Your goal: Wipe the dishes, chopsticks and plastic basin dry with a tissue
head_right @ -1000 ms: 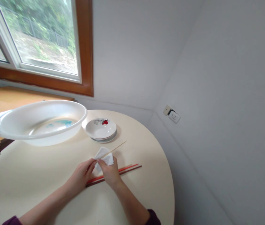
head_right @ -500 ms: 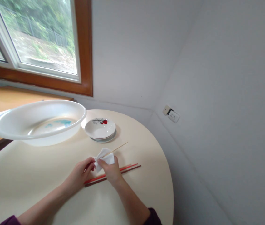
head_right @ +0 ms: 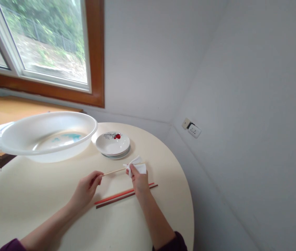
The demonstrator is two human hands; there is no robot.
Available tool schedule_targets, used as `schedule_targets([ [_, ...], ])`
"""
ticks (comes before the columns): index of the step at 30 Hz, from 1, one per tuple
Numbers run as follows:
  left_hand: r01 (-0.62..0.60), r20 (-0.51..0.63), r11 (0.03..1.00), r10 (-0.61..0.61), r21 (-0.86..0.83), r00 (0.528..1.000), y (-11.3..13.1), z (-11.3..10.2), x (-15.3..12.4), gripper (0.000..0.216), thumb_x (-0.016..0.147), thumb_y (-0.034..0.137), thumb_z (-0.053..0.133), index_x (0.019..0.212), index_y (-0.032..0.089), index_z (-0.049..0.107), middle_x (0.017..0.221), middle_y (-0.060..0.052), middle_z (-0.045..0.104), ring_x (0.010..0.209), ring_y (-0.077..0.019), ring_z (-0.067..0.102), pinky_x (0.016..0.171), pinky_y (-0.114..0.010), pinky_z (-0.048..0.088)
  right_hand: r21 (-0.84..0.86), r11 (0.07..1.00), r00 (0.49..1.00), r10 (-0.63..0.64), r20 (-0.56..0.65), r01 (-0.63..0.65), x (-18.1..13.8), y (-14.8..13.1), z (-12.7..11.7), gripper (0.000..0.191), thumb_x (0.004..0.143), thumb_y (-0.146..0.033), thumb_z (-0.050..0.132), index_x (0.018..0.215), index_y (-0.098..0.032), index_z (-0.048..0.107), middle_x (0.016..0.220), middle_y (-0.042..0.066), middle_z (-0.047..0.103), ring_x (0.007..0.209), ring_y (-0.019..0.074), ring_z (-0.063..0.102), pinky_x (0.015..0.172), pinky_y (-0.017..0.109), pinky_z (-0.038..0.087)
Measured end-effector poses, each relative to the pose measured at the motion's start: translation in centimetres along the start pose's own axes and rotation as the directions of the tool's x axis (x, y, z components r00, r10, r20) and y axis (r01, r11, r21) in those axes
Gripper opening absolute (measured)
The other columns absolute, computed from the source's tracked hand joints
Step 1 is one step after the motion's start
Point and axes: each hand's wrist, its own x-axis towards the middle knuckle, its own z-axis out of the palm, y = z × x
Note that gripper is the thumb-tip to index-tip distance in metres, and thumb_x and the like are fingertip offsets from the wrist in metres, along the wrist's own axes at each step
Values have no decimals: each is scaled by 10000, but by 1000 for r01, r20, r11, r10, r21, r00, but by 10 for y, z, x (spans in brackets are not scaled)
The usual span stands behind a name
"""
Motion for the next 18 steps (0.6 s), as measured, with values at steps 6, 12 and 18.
schedule_targets([
  [6,41,-115,980,-64,-196,991,-4,0,0,232,800,373,470,743,176,580,522,38,485,474,-108,450,467,-222,369,31,1000,999,3,-45,-1,1,-5,-1,397,389,-235,838,699,-171,598,680,-28,629,627,110,588,600,252,514],
  [12,150,-138,816,-269,-558,953,-1,-5,8,260,730,398,594,727,139,596,483,48,499,460,-80,434,468,-211,359,-119,992,998,-42,53,48,-3,-5,1,345,444,-323,819,658,-154,608,609,-9,627,550,124,571,557,274,483],
  [18,229,-16,526,-419,-819,908,8,-9,13,369,569,404,742,730,94,624,543,22,565,497,-72,482,554,-230,437,-342,935,972,-8,233,90,-23,1,12,321,545,-396,765,666,-138,616,548,-1,622,499,131,562,544,269,463],
])
